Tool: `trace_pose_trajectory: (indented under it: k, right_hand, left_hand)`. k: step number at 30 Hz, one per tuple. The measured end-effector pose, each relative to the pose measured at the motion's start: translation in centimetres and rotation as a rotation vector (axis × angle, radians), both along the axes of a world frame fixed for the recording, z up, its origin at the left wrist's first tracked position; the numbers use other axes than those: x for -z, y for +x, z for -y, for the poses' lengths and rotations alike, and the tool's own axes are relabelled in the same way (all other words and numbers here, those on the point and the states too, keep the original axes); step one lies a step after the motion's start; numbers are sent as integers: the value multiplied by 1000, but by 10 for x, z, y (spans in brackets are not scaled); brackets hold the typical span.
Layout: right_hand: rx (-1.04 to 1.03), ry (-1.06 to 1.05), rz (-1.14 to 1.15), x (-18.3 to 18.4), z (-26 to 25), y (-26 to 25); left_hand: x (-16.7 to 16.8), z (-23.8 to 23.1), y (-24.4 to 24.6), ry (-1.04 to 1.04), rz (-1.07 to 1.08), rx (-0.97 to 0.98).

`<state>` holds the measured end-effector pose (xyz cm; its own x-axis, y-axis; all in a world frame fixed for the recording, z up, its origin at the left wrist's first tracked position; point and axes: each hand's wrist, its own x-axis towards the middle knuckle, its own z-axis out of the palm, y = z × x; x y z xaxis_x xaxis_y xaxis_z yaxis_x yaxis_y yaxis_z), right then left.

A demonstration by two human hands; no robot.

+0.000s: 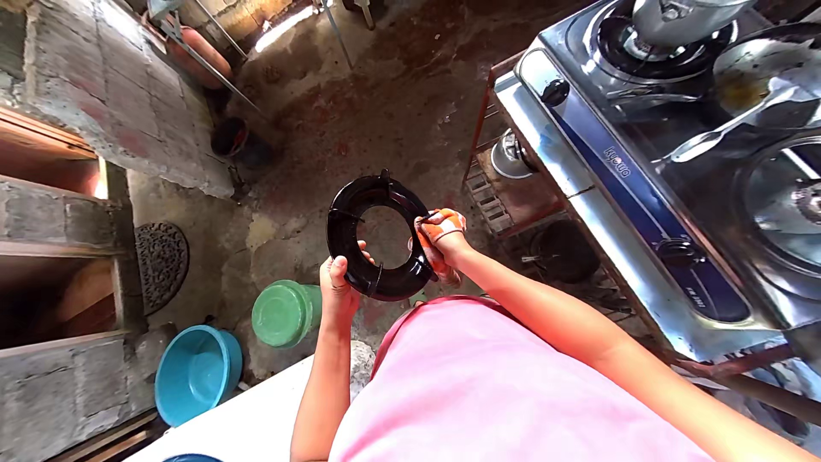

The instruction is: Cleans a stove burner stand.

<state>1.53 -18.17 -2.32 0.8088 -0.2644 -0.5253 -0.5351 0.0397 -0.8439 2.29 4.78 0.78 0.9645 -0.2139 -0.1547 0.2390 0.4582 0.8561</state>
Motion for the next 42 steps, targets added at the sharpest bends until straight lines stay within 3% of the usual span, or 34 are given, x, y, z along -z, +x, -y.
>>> trace_pose_trajectory:
  k: [11,15,18,22,26,29,33,37,42]
  right_hand:
    - [-9,224,133,28,20,5]
    - [180,551,122,28,21,-6]
    - [314,579,178,30,32,-5]
    - [219,434,509,17,55,-13]
    - [-150,-141,558,6,82,-21]
    - [-270,-358,666,-24,76,-23]
    - [-511,-691,784,-26,81,6]
    - [-432,-626,825,1,83,6]
    - [-453,-612,911,-28,71,12]
  left_hand:
    - [-1,-17,7,-105,-12,48]
    - [2,-22,9,-171,-60,74]
    - [2,-25,10,-245,-107,58]
    - [2,-25,9,-245,-112,90]
    - [4,-18,11,-227,-140,92]
    - [3,-10,12,-235,-149,125]
    - [-7,-6,17,-208,-107,144]
    - [-20,-6,16,-183,-74,165]
    - [-25,-5,15,-158,-59,133]
